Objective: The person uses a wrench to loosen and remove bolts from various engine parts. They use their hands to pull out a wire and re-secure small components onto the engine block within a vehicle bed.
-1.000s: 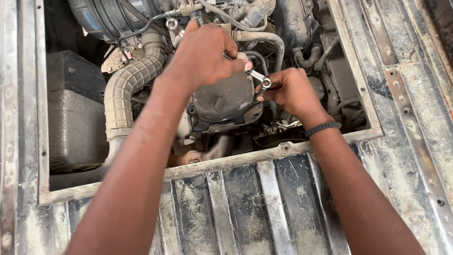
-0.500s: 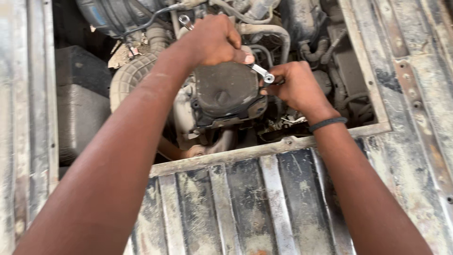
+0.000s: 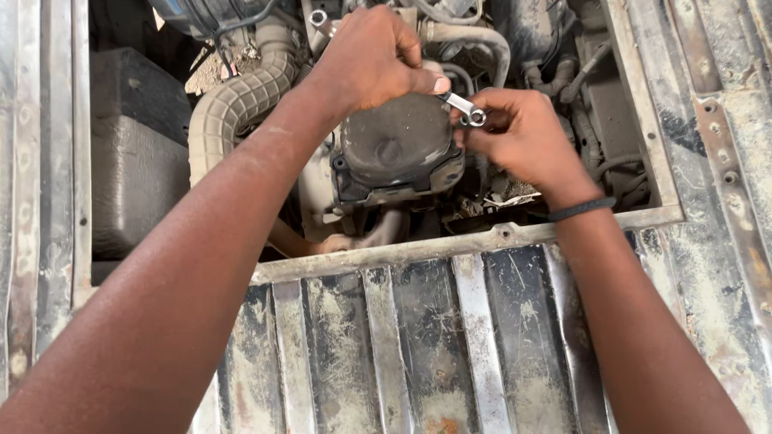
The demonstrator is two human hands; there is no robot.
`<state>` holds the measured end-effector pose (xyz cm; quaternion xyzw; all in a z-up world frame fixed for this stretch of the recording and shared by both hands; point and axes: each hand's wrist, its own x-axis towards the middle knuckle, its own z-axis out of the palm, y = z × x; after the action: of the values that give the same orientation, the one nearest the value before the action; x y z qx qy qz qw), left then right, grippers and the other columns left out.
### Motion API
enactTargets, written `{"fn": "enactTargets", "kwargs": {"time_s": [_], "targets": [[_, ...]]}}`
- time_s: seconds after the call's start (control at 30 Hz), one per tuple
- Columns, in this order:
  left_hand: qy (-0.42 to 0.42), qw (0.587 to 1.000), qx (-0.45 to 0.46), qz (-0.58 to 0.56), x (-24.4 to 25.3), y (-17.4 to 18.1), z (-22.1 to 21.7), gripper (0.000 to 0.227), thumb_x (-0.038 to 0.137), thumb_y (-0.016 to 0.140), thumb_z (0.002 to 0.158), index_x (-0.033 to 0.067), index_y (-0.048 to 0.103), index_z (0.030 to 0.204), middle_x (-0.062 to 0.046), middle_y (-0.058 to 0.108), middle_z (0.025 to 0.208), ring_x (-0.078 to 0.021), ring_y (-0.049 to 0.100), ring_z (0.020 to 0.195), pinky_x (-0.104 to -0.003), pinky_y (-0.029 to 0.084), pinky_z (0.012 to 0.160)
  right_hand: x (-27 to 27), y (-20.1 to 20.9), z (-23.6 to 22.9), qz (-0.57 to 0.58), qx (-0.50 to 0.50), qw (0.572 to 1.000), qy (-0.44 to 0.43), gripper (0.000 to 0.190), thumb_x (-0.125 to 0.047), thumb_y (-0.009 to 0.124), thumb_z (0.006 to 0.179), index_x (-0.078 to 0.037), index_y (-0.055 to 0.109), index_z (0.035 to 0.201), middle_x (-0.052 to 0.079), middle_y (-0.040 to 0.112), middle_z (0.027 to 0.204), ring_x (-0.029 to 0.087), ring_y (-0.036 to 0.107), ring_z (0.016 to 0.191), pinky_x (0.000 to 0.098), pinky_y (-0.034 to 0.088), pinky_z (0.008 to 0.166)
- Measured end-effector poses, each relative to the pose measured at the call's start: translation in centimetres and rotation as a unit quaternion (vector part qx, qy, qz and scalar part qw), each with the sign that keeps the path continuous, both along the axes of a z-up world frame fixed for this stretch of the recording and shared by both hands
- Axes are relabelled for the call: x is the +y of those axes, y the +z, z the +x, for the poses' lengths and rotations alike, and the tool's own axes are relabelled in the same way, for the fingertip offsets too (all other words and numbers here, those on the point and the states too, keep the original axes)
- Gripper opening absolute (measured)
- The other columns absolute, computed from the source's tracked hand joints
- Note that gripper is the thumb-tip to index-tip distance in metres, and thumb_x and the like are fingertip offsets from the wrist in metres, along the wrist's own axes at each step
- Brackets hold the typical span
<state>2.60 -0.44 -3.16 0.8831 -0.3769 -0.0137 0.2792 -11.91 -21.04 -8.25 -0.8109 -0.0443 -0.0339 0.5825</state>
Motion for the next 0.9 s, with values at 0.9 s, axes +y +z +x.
{"fn": "enactTargets", "kwargs": {"time_s": [0.9], "targets": [[-0.005, 0.995, 0.100, 0.024, 0.6, 1.6, -0.1, 0.041, 0.043, 0.092, 0.076, 0.0115, 0.070, 0.064, 0.001, 0.058, 0.054, -0.0097, 0.049, 0.049, -0.033, 0.038, 0.050, -0.8, 1.4, 0.3, 0.129, 0.117, 0.985, -0.002, 0.022, -0.011, 0.074, 0.096, 0.000, 0.075, 0.115, 0.013, 0.076, 0.100, 0.023, 0.076, 0.090, 0.0301, 0.063, 0.081]]}}
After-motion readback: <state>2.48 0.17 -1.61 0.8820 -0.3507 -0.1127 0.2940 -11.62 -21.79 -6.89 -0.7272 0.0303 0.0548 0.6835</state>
